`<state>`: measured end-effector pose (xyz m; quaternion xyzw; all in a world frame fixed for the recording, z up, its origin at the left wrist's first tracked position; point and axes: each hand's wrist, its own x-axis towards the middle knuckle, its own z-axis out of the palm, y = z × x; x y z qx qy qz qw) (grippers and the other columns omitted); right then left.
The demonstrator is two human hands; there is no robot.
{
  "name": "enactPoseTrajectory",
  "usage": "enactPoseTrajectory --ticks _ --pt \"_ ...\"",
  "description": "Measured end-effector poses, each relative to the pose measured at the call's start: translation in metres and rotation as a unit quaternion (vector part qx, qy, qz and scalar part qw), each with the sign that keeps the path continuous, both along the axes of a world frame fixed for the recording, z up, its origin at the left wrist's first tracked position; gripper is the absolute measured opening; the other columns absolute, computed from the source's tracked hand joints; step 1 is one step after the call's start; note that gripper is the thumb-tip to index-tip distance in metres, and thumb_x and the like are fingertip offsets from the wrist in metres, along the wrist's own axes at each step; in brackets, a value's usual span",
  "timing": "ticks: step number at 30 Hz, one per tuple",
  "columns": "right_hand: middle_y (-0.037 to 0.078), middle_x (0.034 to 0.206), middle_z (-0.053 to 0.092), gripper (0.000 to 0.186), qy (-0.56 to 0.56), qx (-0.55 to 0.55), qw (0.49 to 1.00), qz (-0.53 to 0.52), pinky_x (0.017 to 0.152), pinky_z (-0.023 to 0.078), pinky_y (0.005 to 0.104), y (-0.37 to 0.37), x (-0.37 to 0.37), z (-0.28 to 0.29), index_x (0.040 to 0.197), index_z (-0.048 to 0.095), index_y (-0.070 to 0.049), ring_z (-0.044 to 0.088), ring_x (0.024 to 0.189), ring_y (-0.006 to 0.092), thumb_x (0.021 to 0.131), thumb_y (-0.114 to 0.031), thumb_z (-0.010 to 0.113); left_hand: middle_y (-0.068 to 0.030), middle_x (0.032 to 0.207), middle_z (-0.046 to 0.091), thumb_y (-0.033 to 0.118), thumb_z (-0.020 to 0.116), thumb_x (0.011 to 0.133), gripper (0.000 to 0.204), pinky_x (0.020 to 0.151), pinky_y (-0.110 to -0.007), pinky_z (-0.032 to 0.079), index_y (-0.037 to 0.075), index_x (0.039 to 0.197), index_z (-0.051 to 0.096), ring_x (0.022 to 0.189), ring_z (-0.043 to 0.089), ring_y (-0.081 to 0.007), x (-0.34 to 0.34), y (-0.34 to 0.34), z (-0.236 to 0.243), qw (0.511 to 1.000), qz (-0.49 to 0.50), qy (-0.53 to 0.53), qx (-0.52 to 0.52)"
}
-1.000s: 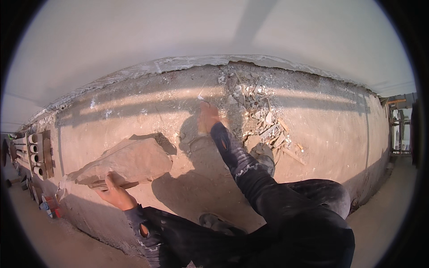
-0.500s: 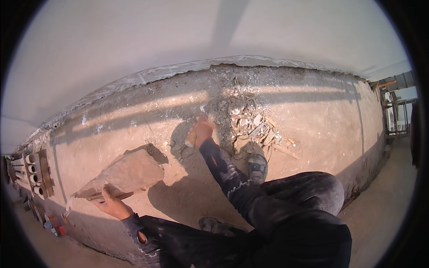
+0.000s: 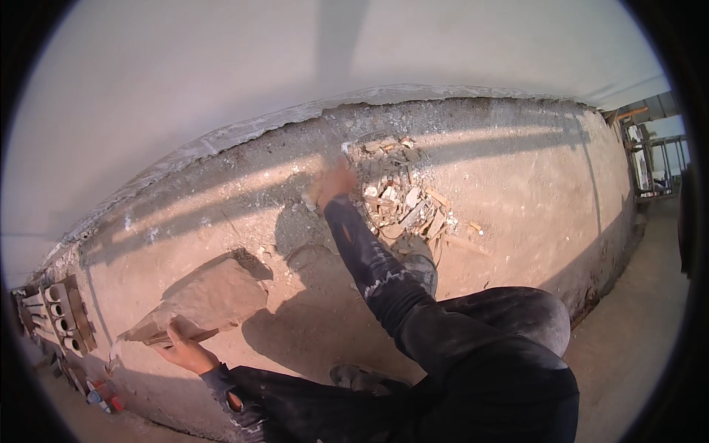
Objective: The person mixes a white substance in a bucket using a trowel, then walks to a wall and applies the mixture to the surface. They use the trowel to scrape and smooth the wall, working along the base and lower sections of the wall in a construction setting.
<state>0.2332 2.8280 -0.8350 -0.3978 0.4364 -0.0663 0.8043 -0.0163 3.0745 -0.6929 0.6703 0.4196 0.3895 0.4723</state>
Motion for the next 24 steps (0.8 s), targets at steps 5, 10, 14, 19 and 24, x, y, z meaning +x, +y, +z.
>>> enactPoseTrajectory --ticks 5,10,14,19,24 --pt "0.016 0.075 0.055 0.036 0.008 -0.021 0.999 0.035 0.040 0.047 0.0370 -0.015 0.076 -0.036 0.105 0.044 0.005 0.056 0.049 0.0233 0.090 -0.028 0.045 -0.0165 0.123 0.047 0.009 0.053 0.085 0.051 0.090 -0.034 0.044 -0.004 0.130 0.033 0.103 0.052 -0.0234 0.011 -0.013 -0.005 0.998 -0.046 0.028 -0.027" --pt "0.010 0.068 0.047 0.031 0.072 -0.011 0.996 -0.054 0.046 0.043 0.0363 0.003 0.058 -0.036 0.101 0.049 0.001 0.048 0.050 0.0206 0.086 -0.026 0.042 -0.0161 0.121 0.048 0.009 0.054 0.084 0.051 0.088 -0.033 0.044 -0.004 0.129 0.035 0.102 0.052 -0.0232 0.004 -0.003 -0.010 1.000 -0.013 -0.009 -0.019" --pt "0.009 0.066 0.045 0.029 0.058 -0.004 0.996 -0.069 0.046 0.043 0.0366 -0.003 0.024 -0.045 0.099 0.050 -0.002 0.047 0.049 0.0205 0.086 -0.027 0.043 -0.0155 0.119 0.048 0.011 0.055 0.084 0.048 0.087 -0.032 0.045 -0.005 0.126 0.037 0.100 0.053 -0.0228 0.004 -0.002 -0.001 1.000 -0.004 0.012 -0.012" --pt "0.015 0.073 0.051 0.041 -0.005 0.064 0.997 0.042 0.040 0.045 0.0345 -0.001 0.054 -0.050 0.113 0.044 0.006 0.053 0.047 0.0241 0.089 -0.027 0.046 -0.0149 0.117 0.049 0.012 0.056 0.083 0.047 0.085 -0.032 0.045 -0.006 0.123 0.039 0.098 0.053 -0.0223 0.004 -0.015 0.005 0.999 -0.024 0.022 -0.011" --pt "0.014 0.068 0.051 0.038 0.052 -0.055 0.997 0.029 0.037 0.043 0.0349 0.001 0.028 -0.065 0.111 0.045 0.004 0.051 0.043 0.0232 0.089 -0.027 0.047 -0.0154 0.117 0.049 0.013 0.057 0.084 0.047 0.086 -0.032 0.045 -0.006 0.123 0.039 0.098 0.053 -0.0223 0.007 -0.022 0.012 0.999 -0.032 0.036 -0.010"
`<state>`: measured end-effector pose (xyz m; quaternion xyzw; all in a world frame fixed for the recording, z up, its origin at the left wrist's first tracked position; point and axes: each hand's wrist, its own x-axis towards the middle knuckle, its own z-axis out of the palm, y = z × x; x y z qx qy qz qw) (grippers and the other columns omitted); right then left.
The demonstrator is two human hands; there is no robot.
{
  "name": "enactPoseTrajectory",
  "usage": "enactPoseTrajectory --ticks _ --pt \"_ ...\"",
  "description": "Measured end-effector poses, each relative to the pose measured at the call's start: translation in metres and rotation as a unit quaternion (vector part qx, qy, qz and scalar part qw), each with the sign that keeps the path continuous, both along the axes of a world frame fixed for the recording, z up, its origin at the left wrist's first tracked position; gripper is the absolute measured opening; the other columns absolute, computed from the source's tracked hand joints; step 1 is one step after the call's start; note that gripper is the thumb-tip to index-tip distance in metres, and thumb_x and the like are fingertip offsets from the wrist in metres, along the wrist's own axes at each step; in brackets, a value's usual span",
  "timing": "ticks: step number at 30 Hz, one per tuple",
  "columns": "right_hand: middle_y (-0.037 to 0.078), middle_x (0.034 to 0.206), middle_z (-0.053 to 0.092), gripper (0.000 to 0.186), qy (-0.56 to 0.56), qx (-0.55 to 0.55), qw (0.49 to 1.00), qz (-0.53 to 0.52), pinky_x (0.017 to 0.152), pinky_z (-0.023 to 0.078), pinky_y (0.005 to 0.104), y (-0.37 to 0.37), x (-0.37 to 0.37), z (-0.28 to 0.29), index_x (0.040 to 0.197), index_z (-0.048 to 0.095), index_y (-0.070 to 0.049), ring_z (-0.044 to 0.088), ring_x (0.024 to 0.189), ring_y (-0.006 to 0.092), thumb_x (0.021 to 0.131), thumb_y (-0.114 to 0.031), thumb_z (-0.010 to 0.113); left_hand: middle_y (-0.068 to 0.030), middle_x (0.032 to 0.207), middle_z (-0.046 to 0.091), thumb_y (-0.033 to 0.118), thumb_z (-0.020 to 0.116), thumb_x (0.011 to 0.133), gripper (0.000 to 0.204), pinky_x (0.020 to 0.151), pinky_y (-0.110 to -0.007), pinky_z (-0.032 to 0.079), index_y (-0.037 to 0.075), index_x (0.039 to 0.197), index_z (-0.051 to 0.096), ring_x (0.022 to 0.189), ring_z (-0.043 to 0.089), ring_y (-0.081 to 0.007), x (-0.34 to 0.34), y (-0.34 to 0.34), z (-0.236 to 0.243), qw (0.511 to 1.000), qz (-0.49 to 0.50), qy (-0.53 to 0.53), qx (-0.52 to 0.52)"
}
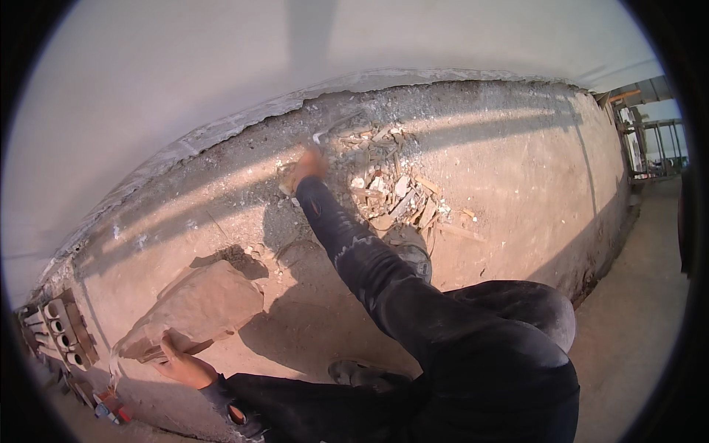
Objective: The person mixes a white substance in a bucket using a trowel, then walks to a wall and applies the mixture to the surface. They use the trowel to scrape and smooth the wall, working along the base and lower sections of the wall in a construction setting.
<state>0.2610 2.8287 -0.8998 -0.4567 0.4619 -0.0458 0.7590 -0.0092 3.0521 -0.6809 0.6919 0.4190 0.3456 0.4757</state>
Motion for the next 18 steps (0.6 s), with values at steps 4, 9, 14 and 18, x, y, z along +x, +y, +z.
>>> enactPoseTrajectory --ticks 4,9,14,18 --pt "0.010 0.065 0.048 0.024 -0.023 0.048 0.999 0.006 0.041 0.041 0.0366 0.009 -0.030 0.032 0.084 0.046 -0.002 0.049 0.048 0.0205 0.086 -0.025 0.043 -0.0158 0.117 0.050 0.012 0.056 0.084 0.046 0.086 -0.032 0.044 -0.005 0.123 0.039 0.099 0.053 -0.0225 -0.008 0.010 0.004 0.999 0.042 -0.010 0.032" --pt "0.008 0.063 0.047 0.022 -0.015 0.054 0.994 0.098 0.048 0.044 0.0380 0.003 0.007 0.033 0.081 0.043 -0.003 0.048 0.049 0.0190 0.086 -0.025 0.046 -0.0155 0.113 0.052 0.007 0.055 0.083 0.041 0.085 -0.032 0.045 -0.006 0.120 0.041 0.096 0.054 -0.0214 -0.021 0.021 0.001 0.999 0.031 -0.029 0.002" --pt "0.005 0.061 0.046 0.024 0.000 0.072 0.991 0.117 0.044 0.043 0.0335 0.027 -0.110 0.064 0.084 0.044 -0.005 0.048 0.049 0.0157 0.089 -0.029 0.046 -0.0175 0.119 0.049 0.003 0.056 0.081 0.047 0.087 -0.033 0.043 -0.007 0.124 0.038 0.100 0.052 -0.0235 -0.039 0.054 0.007 0.970 0.190 -0.115 0.098" --pt "0.005 0.056 0.046 0.030 -0.023 0.062 0.891 0.449 0.036 0.042 0.0303 0.103 -0.228 0.060 0.083 0.046 -0.004 0.048 0.039 0.0159 0.087 -0.034 0.051 -0.0181 0.121 0.048 0.006 0.057 0.082 0.049 0.088 -0.035 0.044 -0.006 0.125 0.037 0.102 0.052 -0.0246 -0.051 0.068 0.006 0.948 0.265 -0.099 0.145"
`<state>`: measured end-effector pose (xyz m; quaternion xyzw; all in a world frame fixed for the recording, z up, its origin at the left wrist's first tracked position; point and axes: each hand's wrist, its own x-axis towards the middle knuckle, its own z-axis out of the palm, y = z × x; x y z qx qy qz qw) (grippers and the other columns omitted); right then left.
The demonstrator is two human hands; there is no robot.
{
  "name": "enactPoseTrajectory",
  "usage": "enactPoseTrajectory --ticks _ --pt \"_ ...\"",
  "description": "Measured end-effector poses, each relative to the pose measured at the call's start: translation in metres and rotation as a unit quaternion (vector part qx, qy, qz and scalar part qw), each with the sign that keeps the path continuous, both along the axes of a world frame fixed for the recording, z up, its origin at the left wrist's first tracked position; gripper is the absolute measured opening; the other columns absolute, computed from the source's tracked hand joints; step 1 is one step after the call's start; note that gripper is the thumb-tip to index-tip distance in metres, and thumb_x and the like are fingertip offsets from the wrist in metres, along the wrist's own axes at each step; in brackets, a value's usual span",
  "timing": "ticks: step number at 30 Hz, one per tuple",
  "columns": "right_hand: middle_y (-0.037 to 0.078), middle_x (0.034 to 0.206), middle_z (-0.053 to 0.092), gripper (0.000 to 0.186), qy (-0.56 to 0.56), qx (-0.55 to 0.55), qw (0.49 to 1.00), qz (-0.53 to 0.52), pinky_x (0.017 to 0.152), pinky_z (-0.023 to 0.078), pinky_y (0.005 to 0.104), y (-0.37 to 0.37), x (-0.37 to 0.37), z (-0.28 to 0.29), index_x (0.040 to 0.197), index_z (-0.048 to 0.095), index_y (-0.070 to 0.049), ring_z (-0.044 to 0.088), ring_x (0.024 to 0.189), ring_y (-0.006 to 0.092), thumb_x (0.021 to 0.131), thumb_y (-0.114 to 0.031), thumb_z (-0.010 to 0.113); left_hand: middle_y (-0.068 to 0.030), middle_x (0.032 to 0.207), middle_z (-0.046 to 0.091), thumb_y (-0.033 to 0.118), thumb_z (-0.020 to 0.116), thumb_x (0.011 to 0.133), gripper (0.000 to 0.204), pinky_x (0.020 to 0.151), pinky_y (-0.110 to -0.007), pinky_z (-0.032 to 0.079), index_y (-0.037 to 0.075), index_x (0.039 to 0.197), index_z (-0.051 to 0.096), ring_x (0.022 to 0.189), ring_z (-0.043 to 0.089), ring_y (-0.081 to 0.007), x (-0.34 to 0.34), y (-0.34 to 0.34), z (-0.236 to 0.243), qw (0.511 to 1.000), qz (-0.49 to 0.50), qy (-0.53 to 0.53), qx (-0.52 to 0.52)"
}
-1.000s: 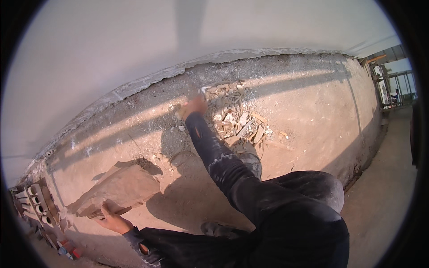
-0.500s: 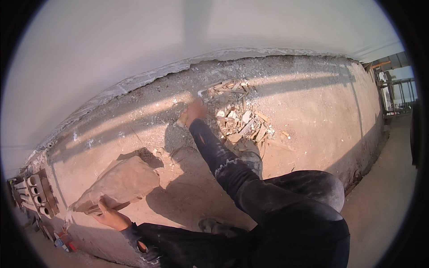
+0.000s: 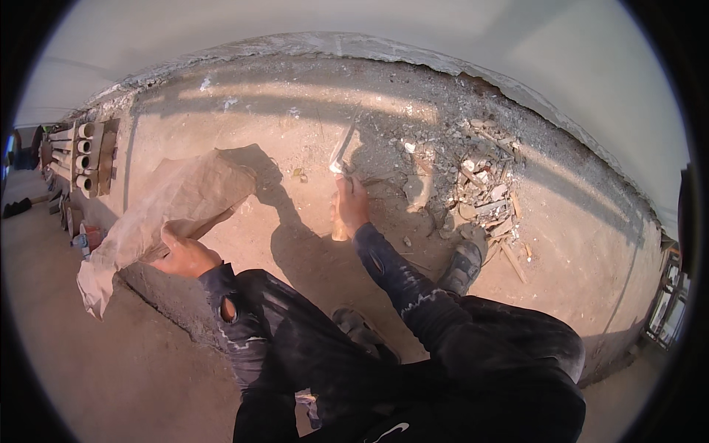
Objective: The person mixes a white substance in a bucket using a trowel, then walks to a wall and applies the mixture to the surface. They use the trowel to scrape and smooth the wall, working along the base and lower sections of the wall in a construction setting.
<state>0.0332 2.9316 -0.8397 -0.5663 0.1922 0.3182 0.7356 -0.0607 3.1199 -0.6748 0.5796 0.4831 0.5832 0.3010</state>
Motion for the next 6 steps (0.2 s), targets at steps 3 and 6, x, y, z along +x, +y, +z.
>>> enactPoseTrajectory --ticks 3,6 --pt "0.008 0.061 0.054 0.037 -0.072 -0.052 0.957 0.275 0.036 0.043 0.0313 0.042 -0.014 -0.033 0.095 0.054 0.000 0.055 0.044 0.0179 0.084 -0.036 0.055 -0.0177 0.123 0.047 0.006 0.056 0.082 0.050 0.089 -0.037 0.045 -0.005 0.127 0.035 0.103 0.052 -0.0249 0.008 -0.008 0.001 0.999 -0.025 -0.028 -0.001" --pt "0.010 0.067 0.059 0.037 -0.094 -0.130 0.930 0.332 0.040 0.049 0.0312 0.047 -0.005 -0.064 0.103 0.055 -0.003 0.058 0.046 0.0198 0.084 -0.036 0.055 -0.0167 0.124 0.046 0.006 0.054 0.083 0.051 0.094 -0.040 0.043 -0.003 0.129 0.033 0.105 0.052 -0.0268 0.007 -0.017 0.009 0.996 -0.058 -0.054 -0.036"
